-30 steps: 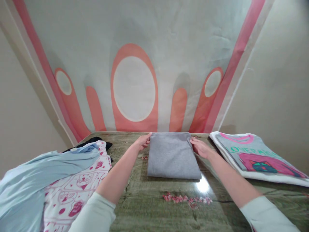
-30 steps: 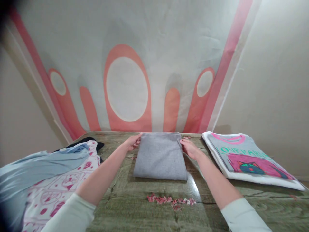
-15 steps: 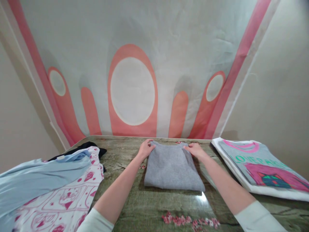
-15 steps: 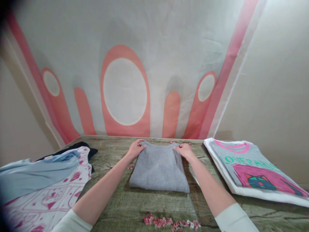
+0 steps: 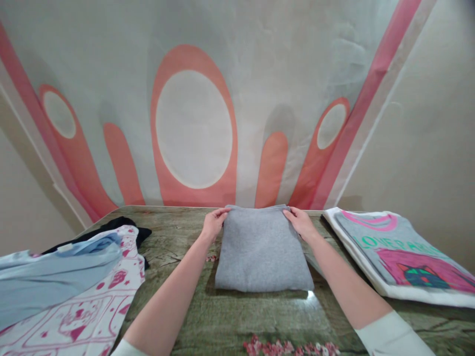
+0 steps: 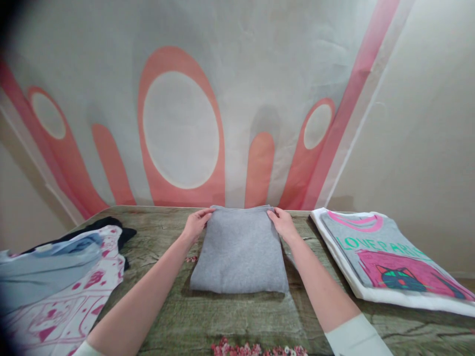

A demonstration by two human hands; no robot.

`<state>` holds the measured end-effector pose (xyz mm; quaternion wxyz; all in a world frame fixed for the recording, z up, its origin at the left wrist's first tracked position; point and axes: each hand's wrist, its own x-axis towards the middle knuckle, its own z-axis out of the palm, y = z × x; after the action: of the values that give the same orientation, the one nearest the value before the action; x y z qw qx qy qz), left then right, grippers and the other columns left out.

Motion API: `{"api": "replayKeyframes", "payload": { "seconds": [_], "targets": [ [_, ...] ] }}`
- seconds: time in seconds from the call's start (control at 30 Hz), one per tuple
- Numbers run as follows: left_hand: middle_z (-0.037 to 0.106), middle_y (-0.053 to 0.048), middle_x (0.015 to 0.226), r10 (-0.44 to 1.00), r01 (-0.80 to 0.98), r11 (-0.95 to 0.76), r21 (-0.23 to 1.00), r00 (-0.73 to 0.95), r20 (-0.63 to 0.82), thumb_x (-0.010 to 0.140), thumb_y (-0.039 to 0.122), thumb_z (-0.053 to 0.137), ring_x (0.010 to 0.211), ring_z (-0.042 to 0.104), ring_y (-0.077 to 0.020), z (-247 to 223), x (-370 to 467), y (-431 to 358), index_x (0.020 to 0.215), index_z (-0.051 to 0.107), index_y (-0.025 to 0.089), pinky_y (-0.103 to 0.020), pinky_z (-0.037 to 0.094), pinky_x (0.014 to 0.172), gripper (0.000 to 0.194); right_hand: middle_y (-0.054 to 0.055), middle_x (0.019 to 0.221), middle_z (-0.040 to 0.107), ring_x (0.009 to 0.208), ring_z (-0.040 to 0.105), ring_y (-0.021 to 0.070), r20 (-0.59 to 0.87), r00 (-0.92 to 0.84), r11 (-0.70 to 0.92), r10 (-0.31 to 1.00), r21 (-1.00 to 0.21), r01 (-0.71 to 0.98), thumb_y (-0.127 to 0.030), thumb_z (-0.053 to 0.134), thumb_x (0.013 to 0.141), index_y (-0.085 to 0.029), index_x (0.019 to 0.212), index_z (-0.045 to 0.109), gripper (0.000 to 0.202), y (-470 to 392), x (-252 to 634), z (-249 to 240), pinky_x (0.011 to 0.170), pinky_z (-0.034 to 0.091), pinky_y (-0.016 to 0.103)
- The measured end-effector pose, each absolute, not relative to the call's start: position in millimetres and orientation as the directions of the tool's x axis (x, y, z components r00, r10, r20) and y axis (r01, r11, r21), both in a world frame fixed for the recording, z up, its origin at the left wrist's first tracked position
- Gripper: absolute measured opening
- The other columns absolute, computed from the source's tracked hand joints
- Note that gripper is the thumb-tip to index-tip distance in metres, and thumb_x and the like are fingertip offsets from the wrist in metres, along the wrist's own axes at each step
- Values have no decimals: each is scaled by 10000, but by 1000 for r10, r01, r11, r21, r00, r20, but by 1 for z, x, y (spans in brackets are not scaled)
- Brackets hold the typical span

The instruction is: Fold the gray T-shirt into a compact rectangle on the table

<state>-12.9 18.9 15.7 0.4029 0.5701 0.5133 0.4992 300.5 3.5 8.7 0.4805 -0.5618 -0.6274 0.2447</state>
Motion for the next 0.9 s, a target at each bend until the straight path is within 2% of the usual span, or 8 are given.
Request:
{"api": "replayKeyframes", "payload": {
  "seconds": [0.17,0.33,0.5,0.57,0.7,0.83,0.9],
  "targets": [
    [678,-57,915,992,260,-105,960,-45,120,717,153,558,767,614,-141,3,-10,19,1073,633,116,-226,472,692,366,54,775,674,718,582,199,335,92,230,938,-797,559,-376,524,731,-160,788,642,253,20,306,-13,685,428,308],
    [675,-45,884,990,345,-107,933,-53,133,736,173,562,754,615,-145,4,-6,14,1113,608,119,-237,484,702,384,70,856,668,760,588,196,356,155,205,922,-785,585,-365,513,757,-158,929,624,291,22,309,-30,732,433,324],
    [645,-75,1053,978,371,-199,907,18,208,746,147,535,933,599,-174,2,-10,15,1142,587,121,-283,468,846,400,85,879,652,761,592,190,360,232,175,904,-804,568,-370,522,759,-133,1022,571,357,26,312,-35,747,455,334],
    [590,-84,1167,957,456,-275,846,42,289,740,129,524,1055,549,-195,-1,-13,17,1149,583,135,-316,437,915,414,101,907,646,798,596,196,374,272,169,887,-811,560,-361,510,769,-127,1027,559,352,27,313,-37,781,453,343],
    [473,-109,1307,895,673,-386,631,107,433,757,173,537,1212,426,-233,-1,-13,16,1167,571,156,-393,327,1025,412,114,934,644,847,597,209,393,327,166,859,-818,550,-345,483,787,-127,1018,558,326,26,315,-38,827,449,364],
    [417,-153,1346,892,753,-403,520,198,405,812,287,510,1255,374,-254,0,-4,10,1217,523,117,-407,277,1053,439,118,1031,640,909,598,210,399,305,187,865,-819,542,-344,455,813,-136,1075,561,351,23,316,-34,861,446,375],
    [348,-177,1388,901,782,-401,476,244,358,822,321,500,1282,334,-263,-2,-1,7,1241,495,92,-391,269,1058,478,104,1124,618,998,578,202,415,212,241,885,-797,554,-328,454,825,-159,1144,547,373,22,315,-32,911,422,369]
  ]
}}
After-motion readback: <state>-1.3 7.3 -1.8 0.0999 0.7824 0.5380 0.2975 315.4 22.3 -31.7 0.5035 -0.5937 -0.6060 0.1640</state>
